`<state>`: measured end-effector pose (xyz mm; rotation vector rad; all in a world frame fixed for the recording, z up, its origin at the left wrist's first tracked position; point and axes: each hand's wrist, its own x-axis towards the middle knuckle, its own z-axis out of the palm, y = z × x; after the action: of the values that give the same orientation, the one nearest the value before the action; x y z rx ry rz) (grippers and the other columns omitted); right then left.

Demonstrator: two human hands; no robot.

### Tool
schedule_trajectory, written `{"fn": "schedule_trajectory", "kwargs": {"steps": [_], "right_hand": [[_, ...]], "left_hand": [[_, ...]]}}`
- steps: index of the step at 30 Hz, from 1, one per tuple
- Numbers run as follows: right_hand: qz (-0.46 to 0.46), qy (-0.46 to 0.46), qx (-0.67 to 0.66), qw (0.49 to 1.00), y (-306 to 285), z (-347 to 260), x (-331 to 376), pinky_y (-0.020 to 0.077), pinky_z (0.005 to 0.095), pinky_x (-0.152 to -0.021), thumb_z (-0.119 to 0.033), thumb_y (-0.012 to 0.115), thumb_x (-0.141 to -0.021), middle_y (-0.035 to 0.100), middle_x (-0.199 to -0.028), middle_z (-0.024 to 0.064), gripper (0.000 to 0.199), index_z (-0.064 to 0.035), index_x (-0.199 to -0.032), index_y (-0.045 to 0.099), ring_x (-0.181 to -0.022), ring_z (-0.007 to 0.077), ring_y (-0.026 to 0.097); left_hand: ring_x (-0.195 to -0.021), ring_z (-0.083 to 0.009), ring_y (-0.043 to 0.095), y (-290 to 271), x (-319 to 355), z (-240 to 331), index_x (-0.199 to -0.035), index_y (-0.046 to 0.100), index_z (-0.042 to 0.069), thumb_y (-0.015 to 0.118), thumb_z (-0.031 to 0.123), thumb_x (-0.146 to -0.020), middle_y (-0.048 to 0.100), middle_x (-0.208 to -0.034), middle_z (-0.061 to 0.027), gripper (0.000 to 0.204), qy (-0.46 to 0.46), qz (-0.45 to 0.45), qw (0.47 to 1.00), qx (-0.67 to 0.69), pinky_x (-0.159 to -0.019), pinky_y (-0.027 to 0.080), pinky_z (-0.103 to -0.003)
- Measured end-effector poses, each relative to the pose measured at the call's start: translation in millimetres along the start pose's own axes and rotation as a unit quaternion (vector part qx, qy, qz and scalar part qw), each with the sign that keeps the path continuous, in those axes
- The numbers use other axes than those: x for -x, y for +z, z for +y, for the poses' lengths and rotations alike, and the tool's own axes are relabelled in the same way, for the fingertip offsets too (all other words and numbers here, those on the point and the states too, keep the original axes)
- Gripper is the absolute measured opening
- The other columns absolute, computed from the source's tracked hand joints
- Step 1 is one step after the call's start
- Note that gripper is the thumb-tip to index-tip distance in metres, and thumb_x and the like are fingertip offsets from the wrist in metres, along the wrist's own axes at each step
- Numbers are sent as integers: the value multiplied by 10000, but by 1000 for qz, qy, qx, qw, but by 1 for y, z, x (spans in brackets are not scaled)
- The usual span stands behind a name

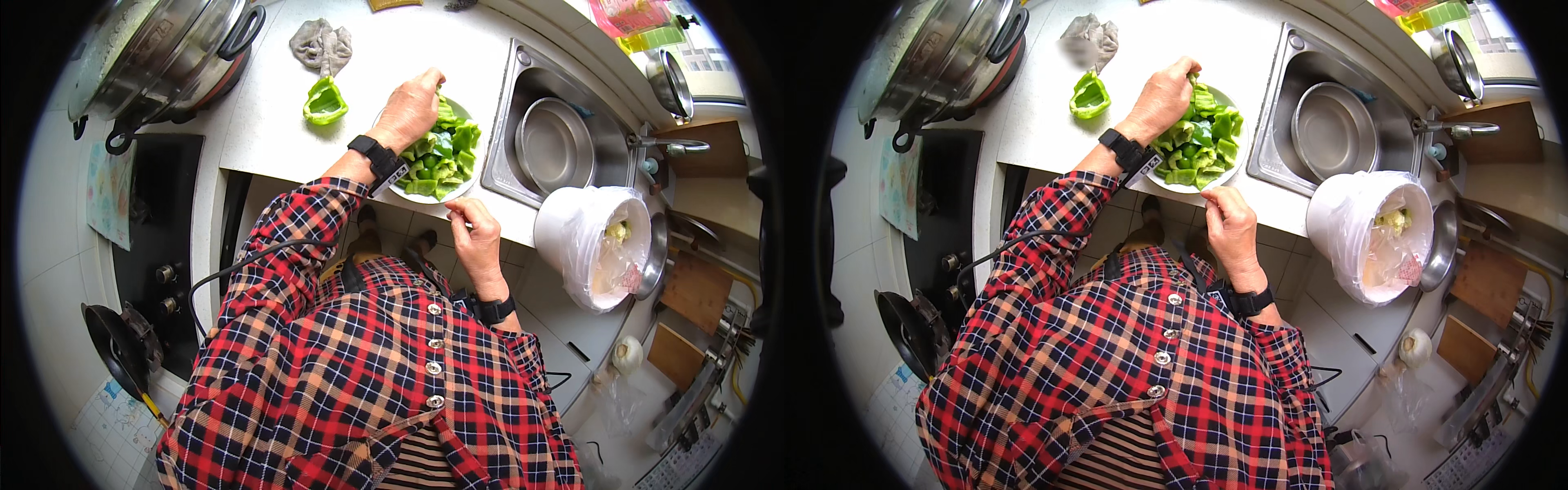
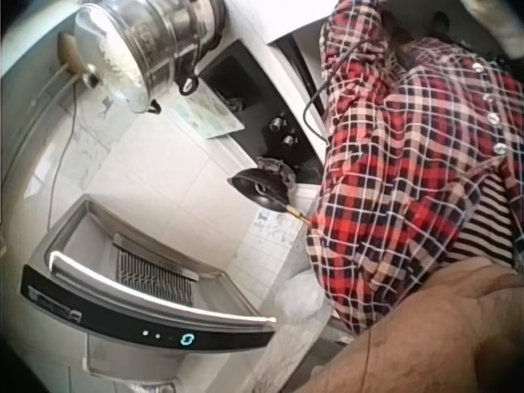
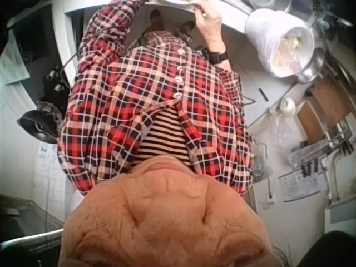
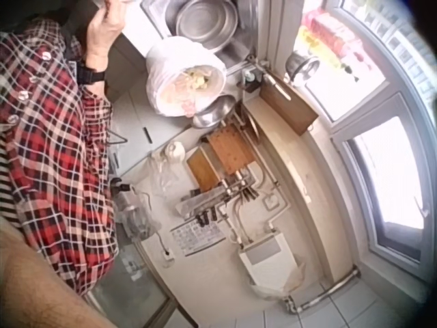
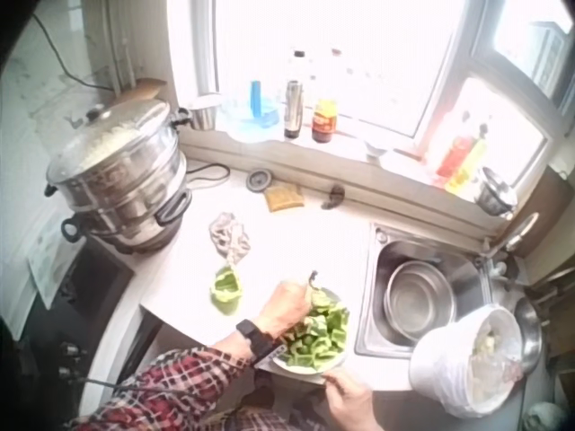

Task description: The person tears green bell pepper pieces by hand and places them in a bowl, then retrieves green onions from the refrigerator, washes them, and chops them on a cutting board using a knife. The person also moves a wok and turns on the stove.

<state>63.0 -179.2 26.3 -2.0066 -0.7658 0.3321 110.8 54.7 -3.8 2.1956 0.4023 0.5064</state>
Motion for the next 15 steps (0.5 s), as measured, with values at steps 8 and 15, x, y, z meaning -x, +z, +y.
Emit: {"fn": "schedule_trajectory", "kwargs": {"steps": [8, 15], "right_hand": [[-10, -8, 7, 1000, 1, 1, 0, 512, 318, -681, 56, 601, -818, 651, -864, 132, 121, 8, -914, 657, -760, 275, 650], [-25, -4, 3, 1000, 4, -2, -6, 508, 308, -669, 66, 605, -815, 645, -850, 122, 135, 0, -921, 658, -745, 260, 644]], "left_hand": [[-1080, -314, 598, 9, -4, -33, -1017, 708, 164, 525, 18, -865, 674, -1042, -122, 279, 99, -109, 985, -95, -929, 474, -429], [-1210, -267, 529, -6, 10, -29, -1156, 650, 145, 539, 6, -875, 646, -1215, -57, 332, 112, -40, 993, 12, -1038, 380, -409]]}}
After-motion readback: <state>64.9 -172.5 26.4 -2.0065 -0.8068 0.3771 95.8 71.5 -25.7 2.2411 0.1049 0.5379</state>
